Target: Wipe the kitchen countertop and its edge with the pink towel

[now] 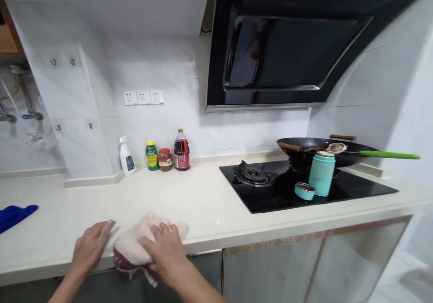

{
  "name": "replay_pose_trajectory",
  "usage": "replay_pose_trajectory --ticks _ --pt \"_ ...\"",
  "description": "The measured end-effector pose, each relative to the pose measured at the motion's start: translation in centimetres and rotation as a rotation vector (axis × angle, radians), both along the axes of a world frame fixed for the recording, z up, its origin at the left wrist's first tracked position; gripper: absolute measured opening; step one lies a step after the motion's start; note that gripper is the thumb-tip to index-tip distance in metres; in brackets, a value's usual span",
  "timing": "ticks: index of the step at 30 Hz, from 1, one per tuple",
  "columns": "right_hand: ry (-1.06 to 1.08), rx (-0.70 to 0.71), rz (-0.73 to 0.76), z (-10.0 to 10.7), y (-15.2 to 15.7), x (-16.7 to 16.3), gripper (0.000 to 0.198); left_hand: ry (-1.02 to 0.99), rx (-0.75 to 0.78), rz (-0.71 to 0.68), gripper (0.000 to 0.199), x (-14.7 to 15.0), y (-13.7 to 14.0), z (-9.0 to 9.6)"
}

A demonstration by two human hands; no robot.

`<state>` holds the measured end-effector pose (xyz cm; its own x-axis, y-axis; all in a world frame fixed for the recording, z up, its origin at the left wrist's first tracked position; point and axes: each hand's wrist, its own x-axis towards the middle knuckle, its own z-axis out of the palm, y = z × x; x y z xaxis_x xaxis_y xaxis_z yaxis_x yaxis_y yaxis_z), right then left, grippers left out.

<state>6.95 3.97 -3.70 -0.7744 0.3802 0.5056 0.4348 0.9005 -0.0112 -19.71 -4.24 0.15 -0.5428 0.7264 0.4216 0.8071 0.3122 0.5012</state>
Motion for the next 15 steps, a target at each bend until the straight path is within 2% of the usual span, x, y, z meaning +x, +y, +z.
replay_pose_trajectory --ticks 3,6,9,12,15 --pt "0.013 0.002 -0.080 -1.8 2.0 5.0 0.088 0.005 -0.038 -0.001 0.060 -0.1 0.1 0.0" --pt "0.020 0.016 -0.142 -2.8 4.3 11.6 0.084 0.041 -0.071 -0.017 0.059 0.3 0.1 0.1" --pt "0.031 0.023 -0.219 -3.1 6.6 18.9 0.084 0.062 -0.059 -0.012 0.057 0.7 0.0 0.1" --pt "0.007 0.035 -0.383 -3.2 8.7 25.8 0.085 0.076 -0.026 -0.003 0.054 1.0 -0.1 0.1" --pt "-0.070 0.039 -0.509 -3.5 10.1 30.5 0.076 0.080 0.001 -0.006 0.051 1.2 -0.2 0.1"
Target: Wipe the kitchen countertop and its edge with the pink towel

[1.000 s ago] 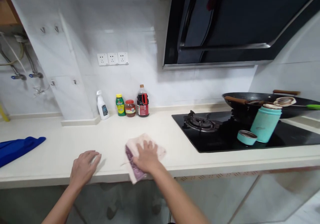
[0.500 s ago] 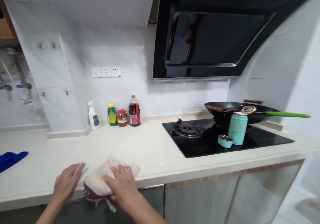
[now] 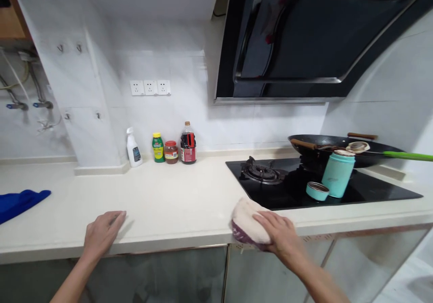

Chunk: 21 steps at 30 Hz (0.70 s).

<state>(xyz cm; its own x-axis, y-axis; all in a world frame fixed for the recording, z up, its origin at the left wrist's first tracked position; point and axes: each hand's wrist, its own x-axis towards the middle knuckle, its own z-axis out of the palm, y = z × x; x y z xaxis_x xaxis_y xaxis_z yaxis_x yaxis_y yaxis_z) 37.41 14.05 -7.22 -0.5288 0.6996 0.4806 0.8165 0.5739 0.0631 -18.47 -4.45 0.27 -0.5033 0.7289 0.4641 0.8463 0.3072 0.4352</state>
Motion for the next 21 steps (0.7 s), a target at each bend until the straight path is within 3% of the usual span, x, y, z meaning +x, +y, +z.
replay_pose_trajectory --ticks 3,7,10,14,18,21 --pt "-0.027 0.028 -0.092 -0.4 0.3 1.3 0.068 0.010 0.029 0.003 0.048 0.4 -0.1 0.1" --pt "-0.039 0.103 -0.121 -0.2 -1.4 -2.6 0.066 0.022 0.053 0.018 0.045 1.0 -0.1 0.2" --pt "-0.038 0.069 -0.083 1.0 -4.2 -9.1 0.066 0.018 0.054 0.010 0.045 1.2 -0.1 0.3" --pt "-0.043 -0.024 0.049 2.8 -8.5 -20.3 0.067 0.014 0.061 0.001 0.046 1.1 -0.3 0.3" --pt "-0.042 -0.022 0.236 3.8 -11.9 -30.8 0.033 -0.004 0.066 -0.018 0.048 0.5 -0.5 0.0" --pt "-0.044 -0.012 0.360 4.2 -13.1 -35.2 0.025 -0.030 0.068 -0.032 0.048 -0.2 -0.4 -0.2"
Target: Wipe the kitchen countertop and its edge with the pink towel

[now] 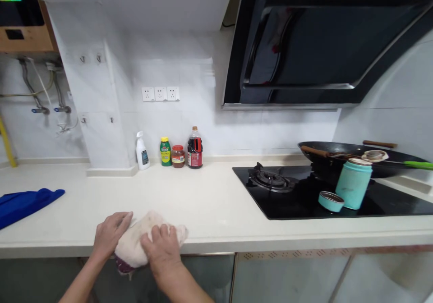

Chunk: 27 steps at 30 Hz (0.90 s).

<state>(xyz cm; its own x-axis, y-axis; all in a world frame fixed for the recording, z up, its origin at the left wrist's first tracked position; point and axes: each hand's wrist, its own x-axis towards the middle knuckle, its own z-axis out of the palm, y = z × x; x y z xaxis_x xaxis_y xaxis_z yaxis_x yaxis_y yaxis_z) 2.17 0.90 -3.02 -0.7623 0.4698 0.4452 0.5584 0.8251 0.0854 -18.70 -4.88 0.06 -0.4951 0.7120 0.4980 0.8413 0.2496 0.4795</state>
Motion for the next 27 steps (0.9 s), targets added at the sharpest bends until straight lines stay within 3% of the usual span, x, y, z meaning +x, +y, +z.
replay_pose_trajectory --ticks 3,7,11,16,20,23,27 --pt "0.020 0.031 0.062 0.4 -0.3 -0.2 0.027 -0.018 -0.010 0.002 0.048 -0.5 0.1 -0.1" --pt "0.040 0.042 0.067 0.0 1.2 4.5 0.031 0.040 -0.042 0.034 0.048 -0.2 0.1 0.1" --pt "0.056 0.021 -0.009 -2.0 4.8 12.5 0.038 0.045 -0.083 0.053 0.047 0.3 0.1 0.4" --pt "0.063 0.055 -0.268 -4.4 10.2 25.8 0.066 0.071 -0.074 0.058 0.047 0.6 0.2 0.4" --pt "0.022 0.078 -0.398 -5.0 12.9 33.7 0.068 0.109 -0.075 0.078 0.043 1.1 0.3 0.3" --pt "0.014 0.132 -0.455 -5.3 13.4 34.8 0.069 0.131 -0.078 0.094 0.038 1.5 0.4 0.3" --pt "-0.030 0.171 -0.412 -5.0 11.8 29.6 0.076 0.147 -0.078 0.112 0.035 2.0 0.4 0.4"
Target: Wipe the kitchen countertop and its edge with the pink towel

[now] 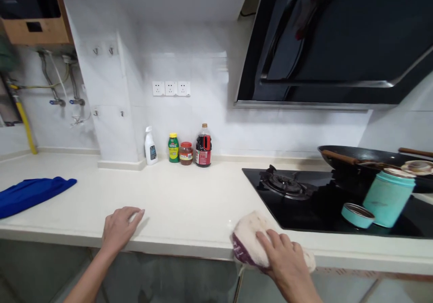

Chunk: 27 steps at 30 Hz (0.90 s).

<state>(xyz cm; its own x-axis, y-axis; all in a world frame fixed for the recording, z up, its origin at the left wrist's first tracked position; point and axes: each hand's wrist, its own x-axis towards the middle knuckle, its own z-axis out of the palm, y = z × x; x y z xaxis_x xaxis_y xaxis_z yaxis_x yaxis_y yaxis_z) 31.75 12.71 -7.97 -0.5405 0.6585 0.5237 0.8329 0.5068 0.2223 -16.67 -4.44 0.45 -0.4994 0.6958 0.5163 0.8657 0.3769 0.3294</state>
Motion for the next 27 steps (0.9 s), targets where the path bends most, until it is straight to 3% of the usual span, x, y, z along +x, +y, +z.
replay_pose_trajectory --ticks 4,8,12,15,18,20,23,25,27 --pt "-0.032 -0.125 0.133 1.9 -3.6 -10.2 0.078 0.008 0.010 -0.017 0.034 0.2 -0.2 0.0" --pt "-0.007 -0.244 0.366 4.4 -7.7 -20.1 0.081 -0.004 0.011 -0.048 0.034 0.0 -0.5 -0.1" --pt "0.084 -0.267 0.591 5.6 -9.7 -24.7 0.069 -0.023 0.018 -0.055 0.033 -0.2 -0.8 0.0" --pt "0.247 -0.314 0.708 5.4 -8.9 -24.1 0.057 -0.027 0.012 -0.054 0.033 -0.2 -0.9 0.1" --pt "0.392 -0.299 0.635 5.6 -6.7 -21.2 0.053 -0.031 0.014 -0.059 0.033 -0.1 -1.0 0.1" --pt "0.484 -0.254 0.523 6.0 -4.9 -18.6 0.052 -0.028 0.024 -0.051 0.034 -0.1 -0.9 0.1" --pt "0.584 -0.134 0.197 6.3 -2.4 -14.4 0.052 -0.018 0.041 -0.037 0.034 0.0 -0.9 -0.1" --pt "0.513 -0.124 -0.020 5.9 -1.1 -11.8 0.055 -0.014 0.044 -0.039 0.034 0.0 -0.9 -0.2" --pt "0.336 -0.212 -0.097 5.1 0.0 -9.5 0.055 -0.013 0.042 -0.046 0.034 0.0 -0.9 -0.3"
